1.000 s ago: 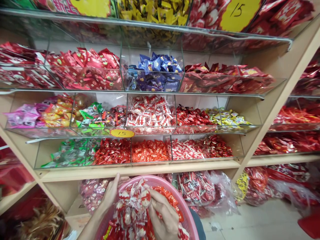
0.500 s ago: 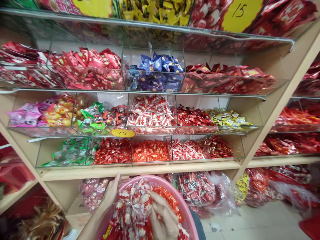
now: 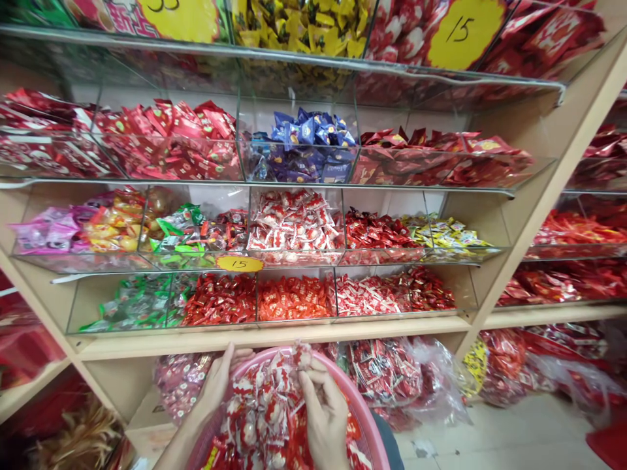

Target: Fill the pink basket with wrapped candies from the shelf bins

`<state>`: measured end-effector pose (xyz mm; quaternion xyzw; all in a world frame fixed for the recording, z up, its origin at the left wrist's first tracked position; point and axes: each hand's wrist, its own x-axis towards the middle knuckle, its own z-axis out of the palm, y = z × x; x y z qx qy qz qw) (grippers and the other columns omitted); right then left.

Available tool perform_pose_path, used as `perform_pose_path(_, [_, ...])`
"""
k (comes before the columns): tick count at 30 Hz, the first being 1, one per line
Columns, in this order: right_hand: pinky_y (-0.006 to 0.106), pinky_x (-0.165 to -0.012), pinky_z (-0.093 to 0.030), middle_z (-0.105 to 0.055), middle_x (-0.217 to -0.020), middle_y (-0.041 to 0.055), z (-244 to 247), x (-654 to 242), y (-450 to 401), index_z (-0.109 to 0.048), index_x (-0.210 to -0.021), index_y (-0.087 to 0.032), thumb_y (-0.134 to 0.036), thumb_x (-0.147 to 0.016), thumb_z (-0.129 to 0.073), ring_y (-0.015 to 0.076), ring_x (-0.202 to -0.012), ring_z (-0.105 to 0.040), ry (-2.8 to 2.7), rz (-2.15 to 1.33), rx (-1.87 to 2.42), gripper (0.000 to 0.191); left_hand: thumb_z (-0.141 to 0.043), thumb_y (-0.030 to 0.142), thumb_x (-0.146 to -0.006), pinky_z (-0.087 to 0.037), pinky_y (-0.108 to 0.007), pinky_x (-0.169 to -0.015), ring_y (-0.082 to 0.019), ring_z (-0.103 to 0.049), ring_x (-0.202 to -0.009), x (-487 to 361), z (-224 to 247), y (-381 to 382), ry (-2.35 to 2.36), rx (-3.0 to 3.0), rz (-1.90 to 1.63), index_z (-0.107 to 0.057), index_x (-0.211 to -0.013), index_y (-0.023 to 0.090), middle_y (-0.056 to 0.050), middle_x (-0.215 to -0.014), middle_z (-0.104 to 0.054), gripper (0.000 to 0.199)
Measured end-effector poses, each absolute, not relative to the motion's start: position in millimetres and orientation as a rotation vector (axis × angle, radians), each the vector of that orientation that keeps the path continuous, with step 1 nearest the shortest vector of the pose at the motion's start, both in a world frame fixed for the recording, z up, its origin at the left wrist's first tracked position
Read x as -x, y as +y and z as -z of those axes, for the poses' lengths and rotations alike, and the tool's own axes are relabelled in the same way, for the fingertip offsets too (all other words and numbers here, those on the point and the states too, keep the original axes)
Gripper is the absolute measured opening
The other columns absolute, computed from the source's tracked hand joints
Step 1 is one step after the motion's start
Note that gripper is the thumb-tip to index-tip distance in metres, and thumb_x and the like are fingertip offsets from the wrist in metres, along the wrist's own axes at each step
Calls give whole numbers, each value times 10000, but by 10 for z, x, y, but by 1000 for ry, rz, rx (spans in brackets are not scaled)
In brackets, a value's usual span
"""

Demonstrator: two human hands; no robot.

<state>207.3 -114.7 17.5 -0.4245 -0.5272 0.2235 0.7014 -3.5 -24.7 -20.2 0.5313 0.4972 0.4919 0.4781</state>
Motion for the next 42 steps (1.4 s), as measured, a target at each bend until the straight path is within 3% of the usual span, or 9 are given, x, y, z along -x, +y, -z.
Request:
perform_pose_path(8, [270, -746, -504, -670, -867, 82, -136, -2159, -1061, -653, -730, -159, -316, -799, -577, 195, -885, -617, -1179, -437, 1050, 188, -344, 657, -783, -418, -357, -934, -255, -610, -988, 32, 191, -246, 1197, -1285, -1189, -672, -924, 90, -136, -978, -684, 670])
perform_pose_path(15, [327, -840, -484, -632, -1037, 109, -188, -2255, -1021, -645, -833, -164, -230, -815, -554, 212, -984, -589, -1282, -317, 1008, 115, -393, 678, -745, -426, -382, -928, -271, -618, -969, 8, 137, -253, 1196, -1263, -1228, -675, -887, 74, -153, -953, -687, 681])
perform_pose_path(23, [315, -839, -480, -617, -1055, 102, -151, -2291, -950, -639, -877, -176, -192, -829, -530, 199, -990, -582, -1391, -211, 1005, 120, -487, 688, -669, -439, -380, -917, -274, -632, -942, -50, 4, -282, 1184, -1182, -1278, -684, -836, 67, -165, -915, -694, 672])
perform_pose_path(36, [313, -873, -421, -615, -1032, 86, -186, -2255, -632, -642, -800, -187, -256, -854, -502, 196, -1031, -545, -1424, -372, 1021, 165, -618, 461, -694, -465, -352, -879, -254, -626, -926, -75, -181, -297, 1167, -1496, -1266, -696, -870, 165, -77, -942, -699, 352])
perform_pose_path(39, [330, -882, -409, -600, -1042, 89, -206, -2229, -581, -645, -804, -187, -248, -856, -500, 200, -1047, -526, -1463, -411, 987, 166, -646, 426, -679, -444, -351, -912, -247, -605, -979, -160, -365, -314, 1128, -1503, -1253, -666, -952, 164, -86, -1022, -672, 379])
perform_pose_path(42, [352, -897, -398, -588, -1049, 89, -226, -2180, -553, -658, -826, -195, -252, -852, -508, 209, -1064, -504, -1495, -431, 951, 162, -690, 347, -662, -404, -333, -959, -227, -524, -1112, -303, -559, -319, 1003, -1576, -1213, -547, -1161, 186, -82, -1202, -575, 544])
